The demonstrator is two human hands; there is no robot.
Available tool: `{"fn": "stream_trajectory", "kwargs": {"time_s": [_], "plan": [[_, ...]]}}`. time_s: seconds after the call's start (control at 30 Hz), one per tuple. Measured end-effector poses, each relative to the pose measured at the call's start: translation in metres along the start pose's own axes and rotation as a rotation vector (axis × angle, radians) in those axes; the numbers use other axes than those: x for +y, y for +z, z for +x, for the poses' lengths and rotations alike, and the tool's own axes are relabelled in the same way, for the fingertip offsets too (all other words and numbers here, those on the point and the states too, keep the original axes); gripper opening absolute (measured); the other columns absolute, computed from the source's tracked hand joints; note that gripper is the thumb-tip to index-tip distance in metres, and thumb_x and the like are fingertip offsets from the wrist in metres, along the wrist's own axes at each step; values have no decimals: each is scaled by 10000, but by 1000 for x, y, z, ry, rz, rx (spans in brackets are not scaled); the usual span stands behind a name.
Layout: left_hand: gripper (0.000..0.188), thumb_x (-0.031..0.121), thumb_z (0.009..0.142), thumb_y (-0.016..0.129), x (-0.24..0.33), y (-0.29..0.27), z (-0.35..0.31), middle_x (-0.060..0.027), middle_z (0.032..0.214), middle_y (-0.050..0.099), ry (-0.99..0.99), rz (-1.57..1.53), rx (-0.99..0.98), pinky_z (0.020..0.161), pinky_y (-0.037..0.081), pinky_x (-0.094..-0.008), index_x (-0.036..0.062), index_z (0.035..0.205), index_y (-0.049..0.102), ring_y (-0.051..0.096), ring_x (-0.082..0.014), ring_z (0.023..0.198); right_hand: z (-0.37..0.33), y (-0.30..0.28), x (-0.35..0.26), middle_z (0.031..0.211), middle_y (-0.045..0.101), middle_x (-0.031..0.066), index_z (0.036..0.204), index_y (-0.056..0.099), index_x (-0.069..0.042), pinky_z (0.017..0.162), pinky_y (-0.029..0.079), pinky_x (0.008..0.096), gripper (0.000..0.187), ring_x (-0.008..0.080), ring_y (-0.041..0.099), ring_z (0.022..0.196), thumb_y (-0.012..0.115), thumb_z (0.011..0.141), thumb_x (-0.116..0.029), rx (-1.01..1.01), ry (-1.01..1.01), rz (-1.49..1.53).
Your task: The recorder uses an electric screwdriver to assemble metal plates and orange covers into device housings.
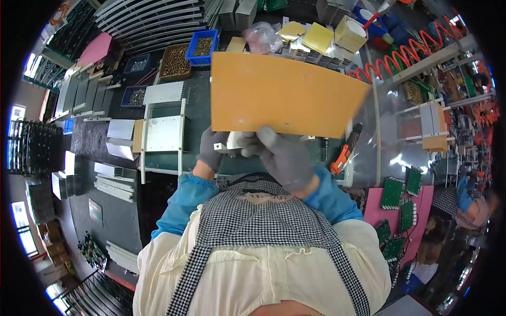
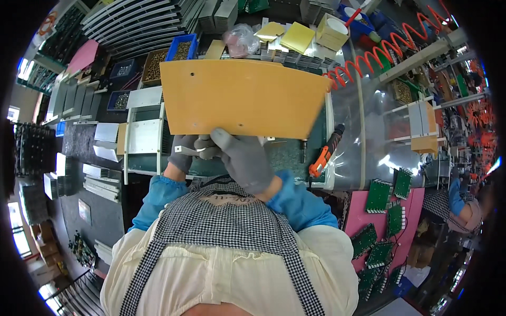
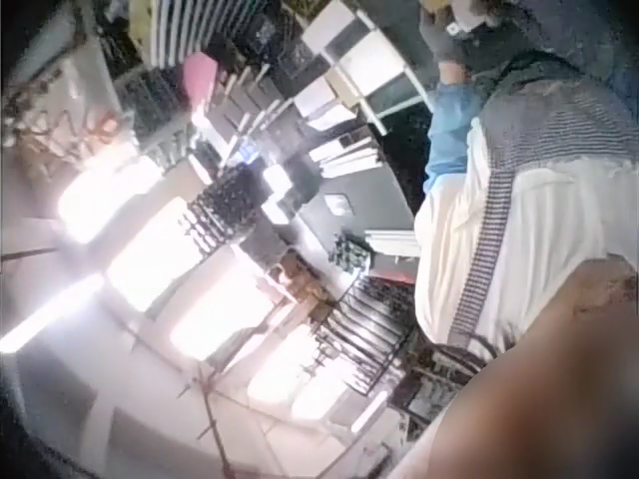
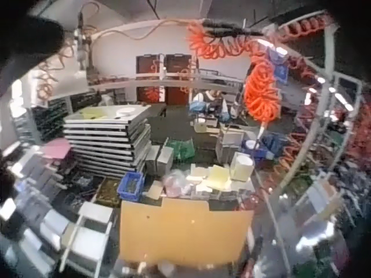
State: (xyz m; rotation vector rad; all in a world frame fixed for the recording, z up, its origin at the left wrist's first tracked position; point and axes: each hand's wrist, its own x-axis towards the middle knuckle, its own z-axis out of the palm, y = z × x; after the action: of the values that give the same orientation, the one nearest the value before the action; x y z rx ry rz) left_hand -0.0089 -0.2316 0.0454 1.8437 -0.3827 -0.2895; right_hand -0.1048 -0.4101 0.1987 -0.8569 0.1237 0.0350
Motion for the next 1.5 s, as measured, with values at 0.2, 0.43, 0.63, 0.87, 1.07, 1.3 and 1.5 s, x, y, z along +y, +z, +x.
{"fn": "stream_trajectory", "kwargs": {"time_s": [0.2, 0.43, 0.63, 0.87, 1.07, 1.3, 1.5], "plan": [[211, 138, 898, 605, -20, 1, 0, -76, 952, 694, -90, -392, 29, 696, 532, -302, -14, 1042, 629, 662, -162, 825, 24, -16, 49, 936, 652, 82, 1082, 607, 7, 645, 517, 253, 299, 144, 622, 754, 554, 977, -269, 7, 191, 54], [252, 91, 913, 579, -2, -4, -4, -85, 1013, 694, -85, -149, 77, 745, 527, -274, -33, 1129, 613, 643, -124, 875, -13, -35, 43, 936, 659, 81, 1124, 604, 10, 598, 517, 247, 313, 120, 622, 725, 557, 969, -258, 36, 499, 0], [304, 101, 921, 564, -2, -5, -6, -79, 1045, 679, -119, -309, 59, 774, 516, -260, -33, 1193, 587, 626, -120, 922, -30, -80, -54, 918, 704, 114, 1028, 682, 3, 621, 522, 241, 273, 120, 654, 706, 626, 910, -236, -298, 555, -493], [304, 92, 911, 583, -1, -6, -5, -71, 1031, 680, -210, -351, 67, 783, 517, -264, -30, 1189, 587, 626, -116, 922, 21, -149, -88, 934, 685, 69, 1142, 641, -27, 669, 505, 250, 407, 122, 646, 770, 676, 871, -328, 405, 102, -852], [322, 103, 904, 606, 8, -5, -10, -75, 1053, 682, -167, -274, 77, 799, 517, -264, -31, 1196, 582, 632, -118, 933, 48, -148, -36, 1125, 649, 85, 1239, 579, 29, 888, 489, 295, 465, 167, 628, 990, 692, 874, -236, -25, 224, -514], [387, 189, 937, 584, 25, 1, -2, -79, 1047, 664, -372, -418, 160, 798, 504, -258, -30, 1254, 557, 619, -121, 944, 48, -150, -48, 1167, 637, 104, 1279, 532, 41, 912, 485, 310, 464, 188, 627, 1034, 664, 874, -144, 73, 306, -339], [428, 284, 997, 489, 32, 3, -6, -82, 1051, 647, -338, -480, 182, 789, 495, -254, -33, 1280, 540, 613, -126, 922, 48, -150, -54, 1148, 642, 98, 1245, 555, 42, 900, 489, 311, 465, 181, 637, 996, 681, 841, -150, -29, 275, -452]]}}
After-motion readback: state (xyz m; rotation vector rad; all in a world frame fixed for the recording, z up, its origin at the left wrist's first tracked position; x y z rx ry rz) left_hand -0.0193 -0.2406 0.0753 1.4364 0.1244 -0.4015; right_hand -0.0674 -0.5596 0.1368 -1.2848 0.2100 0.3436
